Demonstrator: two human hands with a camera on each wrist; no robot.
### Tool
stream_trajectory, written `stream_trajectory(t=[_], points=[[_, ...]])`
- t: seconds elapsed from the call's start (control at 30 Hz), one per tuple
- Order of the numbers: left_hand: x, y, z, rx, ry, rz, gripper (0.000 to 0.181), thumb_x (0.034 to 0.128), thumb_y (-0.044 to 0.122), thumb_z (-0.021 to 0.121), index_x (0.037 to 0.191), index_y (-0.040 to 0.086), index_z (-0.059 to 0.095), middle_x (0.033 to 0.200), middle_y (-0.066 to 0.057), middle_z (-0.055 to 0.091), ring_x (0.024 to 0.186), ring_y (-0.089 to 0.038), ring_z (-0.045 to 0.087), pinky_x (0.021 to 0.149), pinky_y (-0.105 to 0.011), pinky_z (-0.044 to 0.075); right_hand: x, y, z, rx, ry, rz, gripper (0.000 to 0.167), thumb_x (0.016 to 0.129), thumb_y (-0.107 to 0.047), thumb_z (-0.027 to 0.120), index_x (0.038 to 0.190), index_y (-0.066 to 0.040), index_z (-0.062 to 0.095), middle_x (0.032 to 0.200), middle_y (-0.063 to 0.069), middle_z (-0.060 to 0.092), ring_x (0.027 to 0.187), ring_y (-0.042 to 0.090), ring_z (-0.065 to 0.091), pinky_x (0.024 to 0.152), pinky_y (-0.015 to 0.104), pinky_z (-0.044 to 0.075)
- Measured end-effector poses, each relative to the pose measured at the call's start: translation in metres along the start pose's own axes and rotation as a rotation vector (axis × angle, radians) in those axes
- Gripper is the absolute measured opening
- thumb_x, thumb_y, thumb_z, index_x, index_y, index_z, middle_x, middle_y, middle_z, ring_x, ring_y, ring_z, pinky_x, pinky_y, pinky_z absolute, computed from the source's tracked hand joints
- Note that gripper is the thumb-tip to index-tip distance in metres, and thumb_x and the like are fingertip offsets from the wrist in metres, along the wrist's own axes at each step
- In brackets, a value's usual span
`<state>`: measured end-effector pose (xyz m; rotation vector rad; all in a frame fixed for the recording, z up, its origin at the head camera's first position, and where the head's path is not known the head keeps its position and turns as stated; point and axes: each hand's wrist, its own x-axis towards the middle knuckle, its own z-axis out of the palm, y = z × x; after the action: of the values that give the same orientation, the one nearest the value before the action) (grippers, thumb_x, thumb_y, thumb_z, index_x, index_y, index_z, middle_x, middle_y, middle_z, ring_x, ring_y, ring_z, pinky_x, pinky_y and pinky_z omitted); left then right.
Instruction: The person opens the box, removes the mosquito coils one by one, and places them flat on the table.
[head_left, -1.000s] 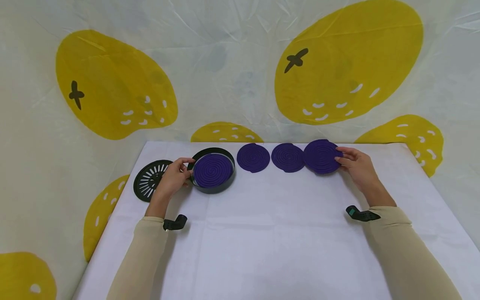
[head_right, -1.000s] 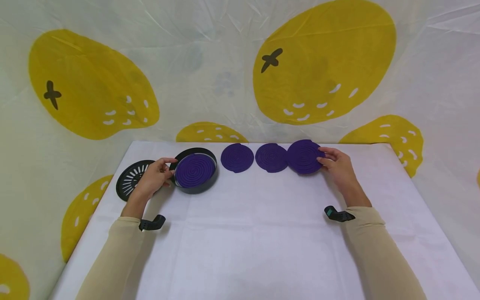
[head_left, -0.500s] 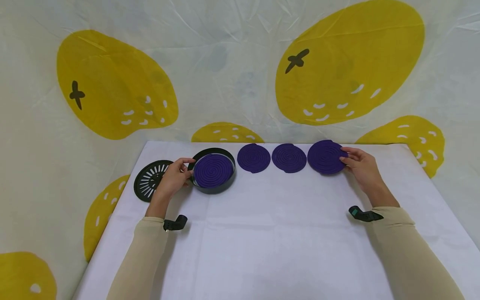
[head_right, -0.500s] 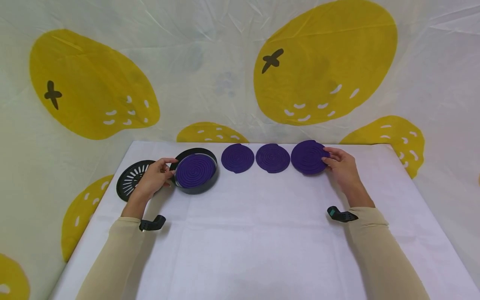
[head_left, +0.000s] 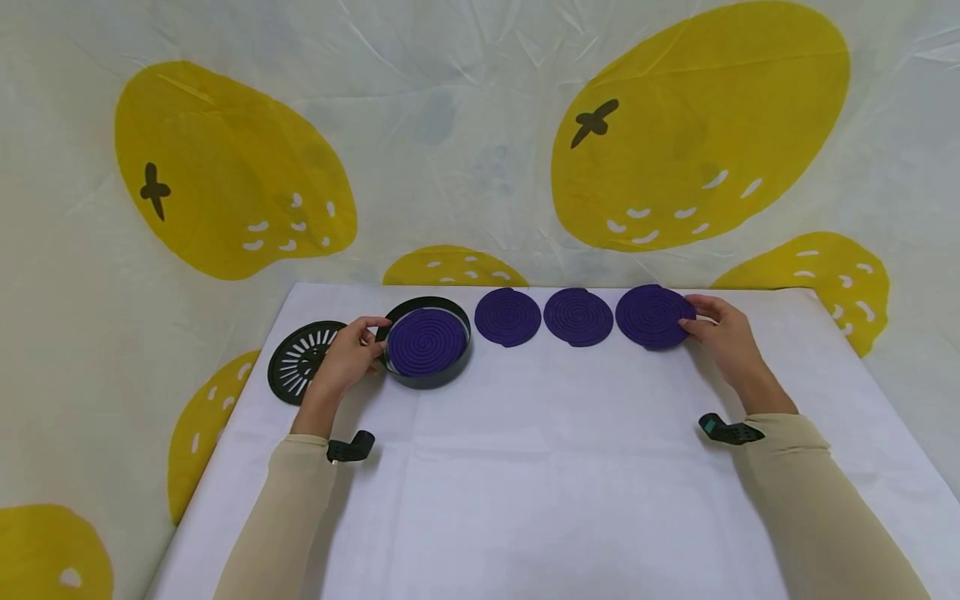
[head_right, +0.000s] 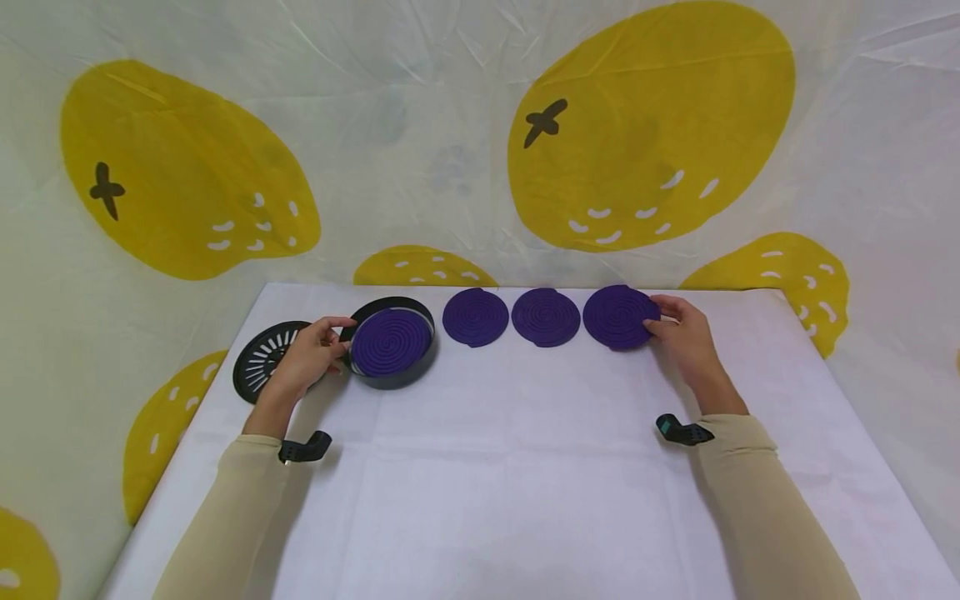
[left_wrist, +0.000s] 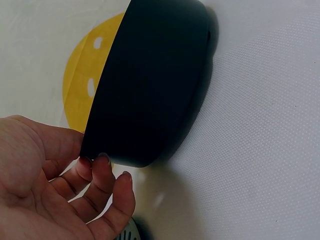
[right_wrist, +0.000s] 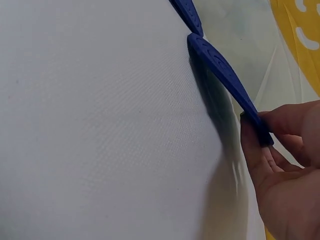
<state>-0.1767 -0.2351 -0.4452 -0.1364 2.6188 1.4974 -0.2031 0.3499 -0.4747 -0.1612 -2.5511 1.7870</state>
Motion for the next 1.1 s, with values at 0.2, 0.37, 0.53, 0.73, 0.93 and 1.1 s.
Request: stream_trajectory(t=[0.2, 0.37, 0.53, 0.73, 0.93, 1.1], points=[[0.0001, -0.0002, -0.0002, -0.001, -0.002, -0.002, 0.041, 0.0999, 0.004, 0.06, 0.14, 0.011, 0.057, 0.094, -0.006, 0.042, 0.078, -0.021, 0.05, 0.067, -0.04, 0.055, 0.0011, 0.0038, 0.0005, -0.11, -0.007, -0.001, 0.056, 0.1, -0.013, 0.064, 0.15, 0.003, 0.043, 0.147, 0.028, 0.044, 0.088, -0.014, 0.056, 0.077, 0.007, 0.049], [-0.0001, -0.0008, -0.0002, -0.002, -0.001, -0.002, 0.041, 0.0994, 0.004, 0.06, 0.14, 0.011, 0.057, 0.093, -0.006, 0.042, 0.077, -0.02, 0.051, 0.066, -0.04, 0.055, 0.0008, 0.0036, -0.0008, -0.141, 0.002, 0.018, 0.053, 0.101, -0.019, 0.065, 0.147, 0.001, 0.049, 0.146, 0.026, 0.046, 0.091, -0.011, 0.056, 0.077, 0.008, 0.051], [-0.0003, -0.0001, -0.0004, -0.012, -0.001, -0.003, 0.041, 0.0988, 0.004, 0.061, 0.139, 0.012, 0.058, 0.094, -0.006, 0.041, 0.078, -0.021, 0.051, 0.066, -0.041, 0.056, 0.0006, 0.0022, -0.0014, -0.144, 0.003, 0.029, 0.053, 0.101, -0.02, 0.064, 0.147, 0.001, 0.048, 0.143, 0.025, 0.048, 0.091, -0.011, 0.055, 0.078, 0.008, 0.051], [-0.0005, 0.0012, -0.0001, -0.016, 0.0, 0.0, 0.041, 0.0989, 0.004, 0.061, 0.139, 0.012, 0.058, 0.095, -0.006, 0.041, 0.078, -0.02, 0.051, 0.065, -0.04, 0.056, 0.0019, 0.0036, -0.002, -0.123, -0.001, 0.032, 0.054, 0.101, -0.018, 0.064, 0.148, 0.003, 0.047, 0.14, 0.024, 0.049, 0.091, -0.01, 0.056, 0.078, 0.011, 0.053], [-0.0005, 0.0009, 0.0002, -0.014, 0.003, 0.0, 0.04, 0.099, 0.004, 0.061, 0.138, 0.012, 0.058, 0.095, -0.006, 0.041, 0.078, -0.021, 0.051, 0.065, -0.041, 0.056, 0.0022, 0.0049, -0.0019, -0.138, -0.009, 0.041, 0.053, 0.102, -0.02, 0.063, 0.148, 0.002, 0.047, 0.141, 0.024, 0.049, 0.089, -0.011, 0.056, 0.078, 0.012, 0.054], [-0.0003, 0.0009, 0.0004, -0.011, 0.003, -0.001, 0.04, 0.0992, 0.004, 0.061, 0.139, 0.012, 0.058, 0.095, -0.006, 0.041, 0.078, -0.021, 0.051, 0.066, -0.04, 0.056, 0.0021, 0.0034, -0.0013, -0.149, -0.011, 0.047, 0.053, 0.103, -0.022, 0.061, 0.147, 0.003, 0.047, 0.142, 0.026, 0.049, 0.086, -0.012, 0.056, 0.077, 0.013, 0.054]])
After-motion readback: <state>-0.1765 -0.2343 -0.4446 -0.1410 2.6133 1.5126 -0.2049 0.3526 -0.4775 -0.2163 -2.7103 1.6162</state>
